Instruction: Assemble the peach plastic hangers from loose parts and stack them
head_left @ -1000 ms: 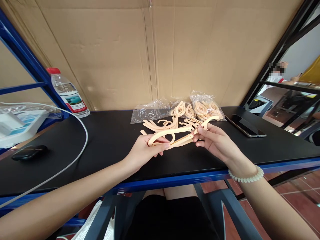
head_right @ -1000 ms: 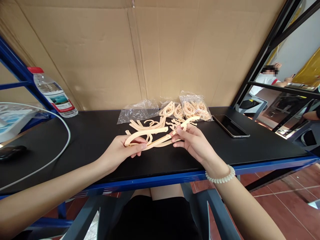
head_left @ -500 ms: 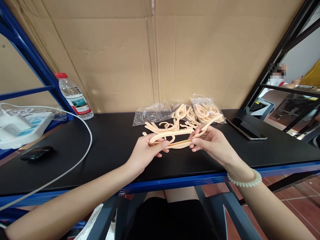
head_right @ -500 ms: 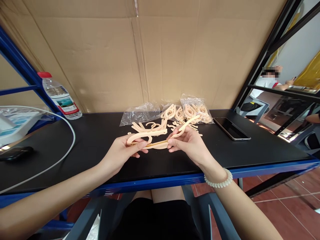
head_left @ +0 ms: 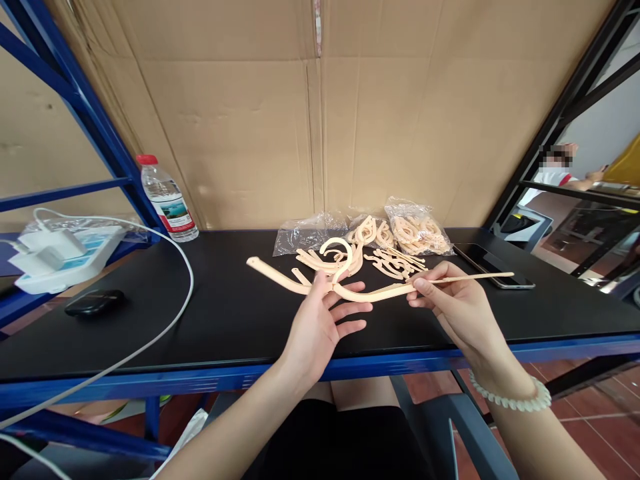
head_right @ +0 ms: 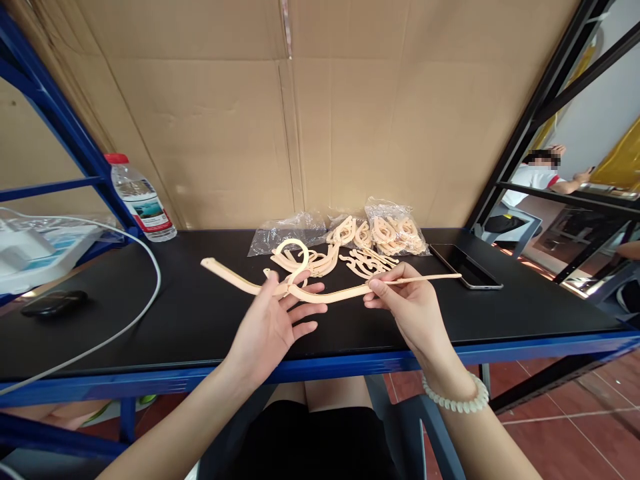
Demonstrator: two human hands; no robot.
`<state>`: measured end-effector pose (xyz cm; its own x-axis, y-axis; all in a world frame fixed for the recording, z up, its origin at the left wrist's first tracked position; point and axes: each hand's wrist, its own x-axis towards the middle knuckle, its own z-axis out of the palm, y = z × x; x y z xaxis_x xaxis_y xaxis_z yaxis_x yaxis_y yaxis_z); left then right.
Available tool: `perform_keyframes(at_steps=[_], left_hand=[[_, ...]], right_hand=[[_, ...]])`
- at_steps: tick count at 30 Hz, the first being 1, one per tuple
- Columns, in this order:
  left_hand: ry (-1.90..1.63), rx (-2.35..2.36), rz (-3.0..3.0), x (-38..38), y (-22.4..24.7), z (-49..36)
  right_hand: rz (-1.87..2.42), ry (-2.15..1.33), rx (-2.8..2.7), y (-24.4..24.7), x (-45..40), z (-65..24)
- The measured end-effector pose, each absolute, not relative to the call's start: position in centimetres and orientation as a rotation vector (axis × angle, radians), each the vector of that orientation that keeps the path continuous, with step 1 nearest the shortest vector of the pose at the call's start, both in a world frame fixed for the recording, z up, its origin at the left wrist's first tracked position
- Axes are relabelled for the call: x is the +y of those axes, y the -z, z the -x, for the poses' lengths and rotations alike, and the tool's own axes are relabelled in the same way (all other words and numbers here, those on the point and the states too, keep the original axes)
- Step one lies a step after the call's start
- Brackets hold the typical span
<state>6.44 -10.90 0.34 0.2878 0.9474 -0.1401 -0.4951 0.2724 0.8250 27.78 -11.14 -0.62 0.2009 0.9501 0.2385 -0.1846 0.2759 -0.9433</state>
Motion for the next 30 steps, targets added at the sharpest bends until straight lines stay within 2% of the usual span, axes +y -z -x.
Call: perform_keyframes(at_steps=[5,13,21,30], left_hand=[[-1.144,0.673,-0.811,-11.7,0.9,-9.0],[-1.352,0.591,-0.763,-11.1,2.1,-10.1],[-1.356,0.63,-0.79,-10.8,2.5,-10.2],[-1.329,0.609,-0.857,-11.3,2.3,-9.8]], right_hand=[[0.885,-0.951,-1.024,1.4,-11.5,-26.2],[0.836,-1.091,-1.056,2.0,-12.0,-24.7],[0.878,-1.048,-1.09,2.3,-11.7,-25.2],[0.855,-1.341,-1.154,1.7,-12.0,-27.0]])
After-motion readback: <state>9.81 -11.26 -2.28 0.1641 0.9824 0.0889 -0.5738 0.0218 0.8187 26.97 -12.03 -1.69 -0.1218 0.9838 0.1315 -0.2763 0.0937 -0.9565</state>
